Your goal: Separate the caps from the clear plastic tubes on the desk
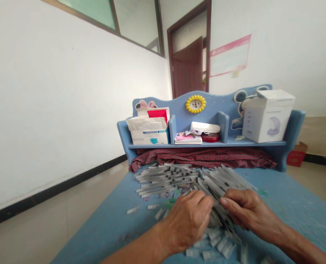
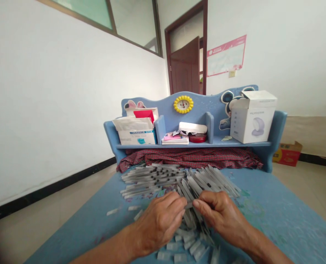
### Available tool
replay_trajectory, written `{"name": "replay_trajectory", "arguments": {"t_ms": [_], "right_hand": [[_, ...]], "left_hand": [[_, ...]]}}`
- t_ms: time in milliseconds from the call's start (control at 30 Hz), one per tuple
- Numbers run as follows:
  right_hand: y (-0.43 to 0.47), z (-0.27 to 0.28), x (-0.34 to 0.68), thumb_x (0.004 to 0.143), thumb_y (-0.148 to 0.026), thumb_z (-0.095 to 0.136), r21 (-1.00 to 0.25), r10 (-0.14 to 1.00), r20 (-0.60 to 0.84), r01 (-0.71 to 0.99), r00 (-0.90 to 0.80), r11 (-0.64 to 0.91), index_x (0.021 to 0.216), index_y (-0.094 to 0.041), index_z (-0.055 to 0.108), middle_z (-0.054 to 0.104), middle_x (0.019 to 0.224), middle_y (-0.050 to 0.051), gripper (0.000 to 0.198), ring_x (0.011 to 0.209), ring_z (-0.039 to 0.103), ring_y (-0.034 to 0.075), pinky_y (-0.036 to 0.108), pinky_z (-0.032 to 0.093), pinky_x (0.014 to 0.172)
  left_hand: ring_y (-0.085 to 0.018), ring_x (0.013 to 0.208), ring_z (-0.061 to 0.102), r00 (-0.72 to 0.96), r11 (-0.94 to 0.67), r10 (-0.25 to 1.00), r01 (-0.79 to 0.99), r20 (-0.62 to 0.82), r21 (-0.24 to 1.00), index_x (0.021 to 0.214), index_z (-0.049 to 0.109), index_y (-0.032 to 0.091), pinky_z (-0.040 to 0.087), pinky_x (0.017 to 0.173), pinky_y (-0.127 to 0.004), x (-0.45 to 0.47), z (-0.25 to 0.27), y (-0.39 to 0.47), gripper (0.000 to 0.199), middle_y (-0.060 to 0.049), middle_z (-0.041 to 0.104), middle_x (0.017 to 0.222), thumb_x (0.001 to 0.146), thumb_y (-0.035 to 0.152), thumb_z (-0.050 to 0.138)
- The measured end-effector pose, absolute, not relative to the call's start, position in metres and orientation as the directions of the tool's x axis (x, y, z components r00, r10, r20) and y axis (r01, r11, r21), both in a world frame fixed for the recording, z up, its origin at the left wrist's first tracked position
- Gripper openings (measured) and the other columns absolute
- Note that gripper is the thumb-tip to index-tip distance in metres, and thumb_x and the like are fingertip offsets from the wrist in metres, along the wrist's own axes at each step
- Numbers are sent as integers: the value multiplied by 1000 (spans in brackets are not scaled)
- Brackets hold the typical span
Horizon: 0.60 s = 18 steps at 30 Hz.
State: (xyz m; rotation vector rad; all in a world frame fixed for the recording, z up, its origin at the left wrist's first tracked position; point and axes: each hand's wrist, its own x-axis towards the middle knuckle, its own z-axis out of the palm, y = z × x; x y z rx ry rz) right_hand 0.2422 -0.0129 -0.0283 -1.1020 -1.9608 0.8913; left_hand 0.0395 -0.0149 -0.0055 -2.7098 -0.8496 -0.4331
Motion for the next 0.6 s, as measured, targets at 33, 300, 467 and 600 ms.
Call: {"name": "replay_trajectory", "arguments": {"t_ms": [33,300,467,600], "right_hand": [[-12,-28,242,87,-58,40,-856,894,197,374,-401,357,56,-21,40,41,46,-3,49,39,36,8,23,28,40],[-12,-29,237,82,-65,46,-952,906,65,247,-419,182,56,-20,42,43,37,-4,52,30,35,6,19,23,33],[-13,-25,236,77,-62,54,-982,899,5,170,-437,88,61,-19,45,51,41,-4,47,31,41,6,18,26,33],[-13,-20,236,74,-55,62,-989,891,3,132,-453,71,72,-18,48,58,49,-3,40,37,50,8,17,30,35]], "left_hand": [[-17,72,52,778,-795,504,588,374,-150,85,48,17,43,63,-26,37,-7,-14,12,-3,54,78,91,15,38],[-15,63,50,759,-813,467,570,453,-116,88,51,18,38,53,-25,28,-15,-14,14,-1,52,71,94,18,38],[-17,63,50,748,-819,471,568,467,-84,85,52,18,40,53,-28,28,-19,-15,15,-2,53,71,91,15,38],[-18,63,52,753,-822,474,564,456,-78,87,53,18,42,53,-28,27,-20,-15,17,-3,54,71,90,12,38]]}}
